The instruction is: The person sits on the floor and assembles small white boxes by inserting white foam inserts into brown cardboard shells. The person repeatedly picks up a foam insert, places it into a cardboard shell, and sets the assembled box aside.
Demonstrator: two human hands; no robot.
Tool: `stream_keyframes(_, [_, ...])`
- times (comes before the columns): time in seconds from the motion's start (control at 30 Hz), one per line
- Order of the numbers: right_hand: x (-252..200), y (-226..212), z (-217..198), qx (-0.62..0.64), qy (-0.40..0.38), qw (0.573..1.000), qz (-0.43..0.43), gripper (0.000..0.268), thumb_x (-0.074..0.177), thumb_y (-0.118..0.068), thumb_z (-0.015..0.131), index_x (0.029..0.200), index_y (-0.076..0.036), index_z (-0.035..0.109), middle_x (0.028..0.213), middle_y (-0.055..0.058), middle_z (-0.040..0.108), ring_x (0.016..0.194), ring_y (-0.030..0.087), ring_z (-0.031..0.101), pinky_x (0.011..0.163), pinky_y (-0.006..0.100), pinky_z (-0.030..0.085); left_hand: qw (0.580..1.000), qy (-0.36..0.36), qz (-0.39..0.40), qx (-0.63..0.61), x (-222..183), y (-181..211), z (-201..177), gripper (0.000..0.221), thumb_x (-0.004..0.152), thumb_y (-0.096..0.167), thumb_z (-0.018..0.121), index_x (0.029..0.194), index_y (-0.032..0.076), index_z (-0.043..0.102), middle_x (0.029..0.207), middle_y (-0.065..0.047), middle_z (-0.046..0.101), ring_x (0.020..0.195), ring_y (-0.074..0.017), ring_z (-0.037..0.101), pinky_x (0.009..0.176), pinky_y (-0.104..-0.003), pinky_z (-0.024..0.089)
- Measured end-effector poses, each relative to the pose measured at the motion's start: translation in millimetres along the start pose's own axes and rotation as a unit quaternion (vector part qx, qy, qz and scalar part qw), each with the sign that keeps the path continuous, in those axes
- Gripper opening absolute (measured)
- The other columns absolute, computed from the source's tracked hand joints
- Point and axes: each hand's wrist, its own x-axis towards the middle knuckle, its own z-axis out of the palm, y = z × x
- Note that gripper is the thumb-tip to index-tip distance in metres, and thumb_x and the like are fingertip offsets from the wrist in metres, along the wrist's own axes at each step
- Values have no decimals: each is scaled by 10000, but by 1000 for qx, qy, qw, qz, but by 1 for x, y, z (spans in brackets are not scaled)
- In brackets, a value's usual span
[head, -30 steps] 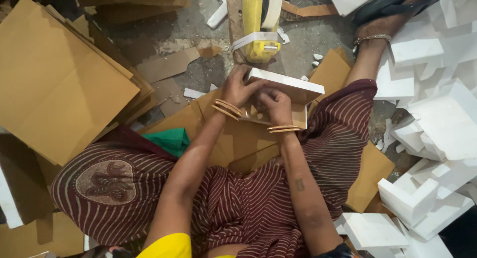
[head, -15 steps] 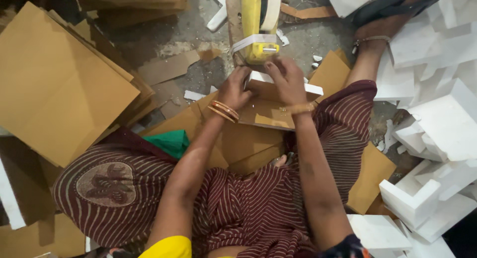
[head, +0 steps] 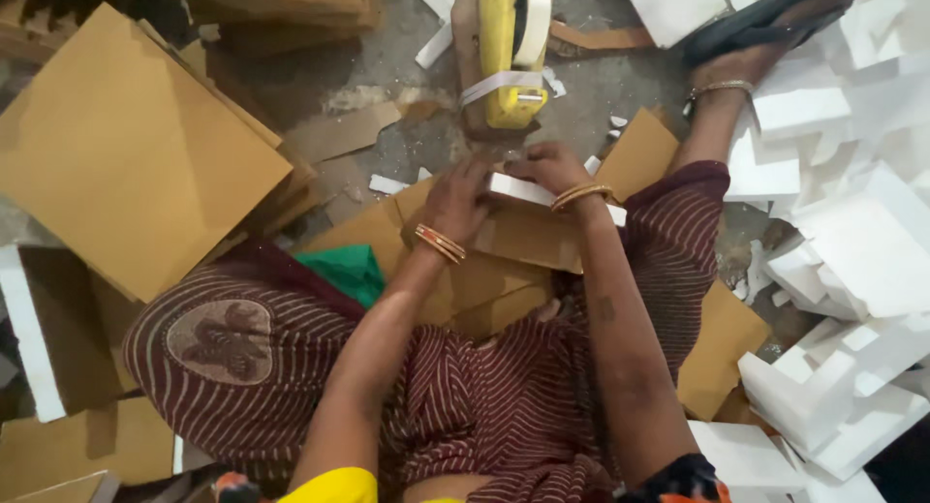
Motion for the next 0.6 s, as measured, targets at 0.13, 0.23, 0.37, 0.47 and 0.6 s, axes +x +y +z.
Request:
stream_keyframes(0.13, [-1,7,3,-54,-37,994,93,333,831,-315,807,957,-10,761,896,121,731,766,187,652,681,361,506,1000,-7,6,-6,-14,-1,5,565,709,65,785,1224,62,555,1259,-223,595,1159,-459,554,972,-523,470])
stream_keyframes(0.23, [12,3,5,-235,-51,971,3,305,840,-311,788,1026,-70,790,1132,164,685,982,321,629,822,425,498,1000,2,29,-10,-13,-4,6,579,704,53,773,1235,55,545,1259,-221,588,1174,-462,547,988,-524,465])
stream_keyframes(0.37, [4,-7,0,-335,-26,934,121,431,850,-420,757,1152,-113,736,1274,180,671,1202,371,616,1023,455,468,1000,-11,24,1,-17,-6,5,511,719,45,765,1180,76,547,1217,-194,596,1175,-444,562,999,-517,472])
stream_keyframes(0.47, [-28,-16,-18,-296,70,947,102,512,754,-361,799,1191,-108,714,1217,180,696,1129,351,666,985,430,510,1000,-5,11,0,-19,-9,8,528,689,70,788,1165,60,559,1171,-217,590,1091,-462,554,906,-533,461])
stream_keyframes(0.6, [-82,-26,-27,-200,112,971,-62,490,854,-466,762,1183,-109,702,1108,145,730,1057,339,709,937,444,537,1000,5,4,0,-16,-14,12,452,734,78,788,1120,68,552,1104,-189,584,1046,-435,571,884,-523,468])
